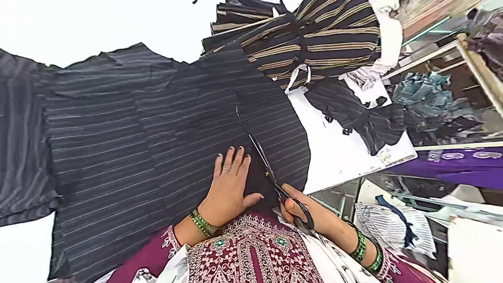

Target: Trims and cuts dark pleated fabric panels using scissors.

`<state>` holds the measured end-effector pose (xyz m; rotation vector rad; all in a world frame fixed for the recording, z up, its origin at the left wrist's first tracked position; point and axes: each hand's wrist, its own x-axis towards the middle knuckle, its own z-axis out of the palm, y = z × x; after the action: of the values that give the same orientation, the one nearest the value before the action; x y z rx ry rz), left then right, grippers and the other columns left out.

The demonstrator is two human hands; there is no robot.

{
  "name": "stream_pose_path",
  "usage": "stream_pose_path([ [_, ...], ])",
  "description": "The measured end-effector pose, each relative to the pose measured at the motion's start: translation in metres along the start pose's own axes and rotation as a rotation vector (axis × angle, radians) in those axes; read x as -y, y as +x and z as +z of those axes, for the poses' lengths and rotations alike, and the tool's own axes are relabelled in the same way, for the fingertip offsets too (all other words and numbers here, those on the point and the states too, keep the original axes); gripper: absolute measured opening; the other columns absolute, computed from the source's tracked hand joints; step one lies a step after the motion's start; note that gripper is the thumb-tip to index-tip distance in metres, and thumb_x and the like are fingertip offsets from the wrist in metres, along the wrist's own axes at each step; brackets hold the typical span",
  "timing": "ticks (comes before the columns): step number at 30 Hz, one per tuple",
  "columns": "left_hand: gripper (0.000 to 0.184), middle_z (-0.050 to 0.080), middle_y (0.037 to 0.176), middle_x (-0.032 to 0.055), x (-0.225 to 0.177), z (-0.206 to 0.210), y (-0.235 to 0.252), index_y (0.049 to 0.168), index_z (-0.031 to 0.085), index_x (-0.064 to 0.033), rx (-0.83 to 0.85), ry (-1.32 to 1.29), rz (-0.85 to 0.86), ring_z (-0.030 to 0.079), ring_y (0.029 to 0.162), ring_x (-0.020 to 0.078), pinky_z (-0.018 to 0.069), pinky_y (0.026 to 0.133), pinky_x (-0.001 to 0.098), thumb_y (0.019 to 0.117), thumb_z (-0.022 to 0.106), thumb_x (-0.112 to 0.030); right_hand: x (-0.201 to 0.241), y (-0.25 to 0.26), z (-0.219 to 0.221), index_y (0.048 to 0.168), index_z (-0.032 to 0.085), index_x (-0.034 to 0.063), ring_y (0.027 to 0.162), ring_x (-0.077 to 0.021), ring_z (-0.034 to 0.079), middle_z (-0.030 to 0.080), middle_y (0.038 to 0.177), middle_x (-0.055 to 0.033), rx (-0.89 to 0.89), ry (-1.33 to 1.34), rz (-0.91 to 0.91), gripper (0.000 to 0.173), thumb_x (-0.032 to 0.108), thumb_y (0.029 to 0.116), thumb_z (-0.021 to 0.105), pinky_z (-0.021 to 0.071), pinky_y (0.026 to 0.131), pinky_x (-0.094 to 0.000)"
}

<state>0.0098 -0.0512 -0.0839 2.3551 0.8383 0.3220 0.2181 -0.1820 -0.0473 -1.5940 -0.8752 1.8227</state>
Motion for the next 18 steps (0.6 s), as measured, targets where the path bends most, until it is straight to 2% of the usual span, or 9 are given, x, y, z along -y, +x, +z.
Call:
stream_pose_path([
  [3, 0.092, 0.040, 0.156, 0.0308, 0.017, -0.019, -0.033, 0.147, 0.051, 0.0004, -0.343, 0.051, -0.081, 0.028, 0.146, 0.0587, 0.0176, 0.109, 0.0821, 0.0901, 0.051, -0.072, -0.026, -0.024, -0.010, 0.105, 0.049, 0.0190, 0.051, 0.0009, 0.055, 0.056, 0.065, 0.0122, -0.085, 0.076, -0.172, 0.070, 0.082, 0.0778, 0.063, 0.0490, 0.050, -0.0171],
  [5, 0.095, 0.026, 0.160, 0.0371, 0.028, -0.033, -0.066, 0.151, 0.042, 0.0051, -0.453, -0.055, -0.205, 0.017, 0.151, 0.0570, 0.0169, 0.117, 0.0732, 0.0915, 0.054, -0.069, -0.041, -0.036, -0.016, 0.105, 0.050, 0.0198, 0.052, 0.0020, 0.055, 0.057, 0.066, 0.0139, -0.259, 0.041, -0.284, 0.067, 0.080, 0.0783, 0.064, 0.0500, 0.048, -0.0173],
  [7, 0.103, 0.014, 0.166, 0.0326, 0.032, -0.038, -0.096, 0.156, 0.029, 0.0064, -0.497, -0.280, -0.376, 0.020, 0.155, 0.0368, 0.0299, 0.121, 0.0463, 0.0864, 0.064, -0.060, -0.049, -0.041, -0.024, 0.105, 0.050, 0.0170, 0.052, 0.0027, 0.054, 0.056, 0.066, 0.0149, -0.457, -0.035, -0.347, 0.066, 0.076, 0.0804, 0.066, 0.0494, 0.049, -0.0176],
  [10, 0.102, 0.024, 0.164, 0.0213, 0.017, -0.038, -0.114, 0.159, 0.018, 0.0014, -0.550, -0.556, -0.567, 0.049, 0.135, 0.0070, 0.0502, 0.096, 0.0190, 0.0811, 0.071, -0.037, -0.052, -0.040, -0.034, 0.106, 0.048, 0.0095, 0.050, 0.0047, 0.051, 0.050, 0.063, 0.0162, -0.683, -0.142, -0.337, 0.055, 0.056, 0.0861, 0.071, 0.0477, 0.050, -0.0156],
  [11, 0.103, 0.029, 0.162, 0.0200, 0.013, -0.036, -0.114, 0.159, 0.014, 0.0013, -0.557, -0.592, -0.580, 0.052, 0.130, 0.0035, 0.0503, 0.093, 0.0166, 0.0805, 0.072, -0.032, -0.052, -0.038, -0.035, 0.105, 0.048, 0.0087, 0.049, 0.0054, 0.051, 0.050, 0.062, 0.0158, -0.724, -0.152, -0.346, 0.047, 0.046, 0.0885, 0.071, 0.0470, 0.050, -0.0140],
  [12, 0.107, 0.031, 0.161, 0.0202, 0.010, -0.034, -0.114, 0.160, 0.011, 0.0011, -0.550, -0.609, -0.586, 0.049, 0.134, 0.0040, 0.0472, 0.100, 0.0174, 0.0794, 0.072, -0.031, -0.054, -0.036, -0.034, 0.104, 0.047, 0.0076, 0.049, 0.0054, 0.050, 0.050, 0.062, 0.0144, -0.761, -0.173, -0.351, 0.041, 0.038, 0.0905, 0.071, 0.0458, 0.049, -0.0133],
  [13, 0.110, 0.025, 0.164, 0.0210, 0.006, -0.032, -0.114, 0.162, 0.008, 0.0003, -0.532, -0.617, -0.593, 0.041, 0.142, 0.0067, 0.0406, 0.109, 0.0197, 0.0786, 0.073, -0.030, -0.057, -0.034, -0.033, 0.104, 0.048, 0.0058, 0.049, 0.0045, 0.050, 0.051, 0.064, 0.0119, -0.790, -0.210, -0.352, 0.038, 0.034, 0.0922, 0.070, 0.0454, 0.049, -0.0139],
  [15, 0.117, 0.015, 0.168, 0.0215, -0.001, -0.025, -0.113, 0.163, 0.004, -0.0015, -0.510, -0.603, -0.599, 0.031, 0.149, 0.0099, 0.0320, 0.116, 0.0218, 0.0765, 0.077, -0.030, -0.064, -0.033, -0.031, 0.105, 0.050, 0.0001, 0.052, -0.0006, 0.052, 0.054, 0.069, 0.0048, -0.833, -0.291, -0.321, 0.038, 0.031, 0.0944, 0.069, 0.0466, 0.051, -0.0193],
  [18, 0.118, 0.017, 0.168, 0.0190, -0.008, -0.017, -0.118, 0.163, 0.002, -0.0037, -0.499, -0.662, -0.616, 0.037, 0.146, 0.0058, 0.0374, 0.112, 0.0182, 0.0749, 0.078, -0.021, -0.071, -0.035, -0.021, 0.108, 0.050, -0.0034, 0.055, -0.0050, 0.054, 0.058, 0.074, -0.0007, -0.862, -0.284, -0.290, 0.037, 0.026, 0.0956, 0.069, 0.0488, 0.054, -0.0244],
])
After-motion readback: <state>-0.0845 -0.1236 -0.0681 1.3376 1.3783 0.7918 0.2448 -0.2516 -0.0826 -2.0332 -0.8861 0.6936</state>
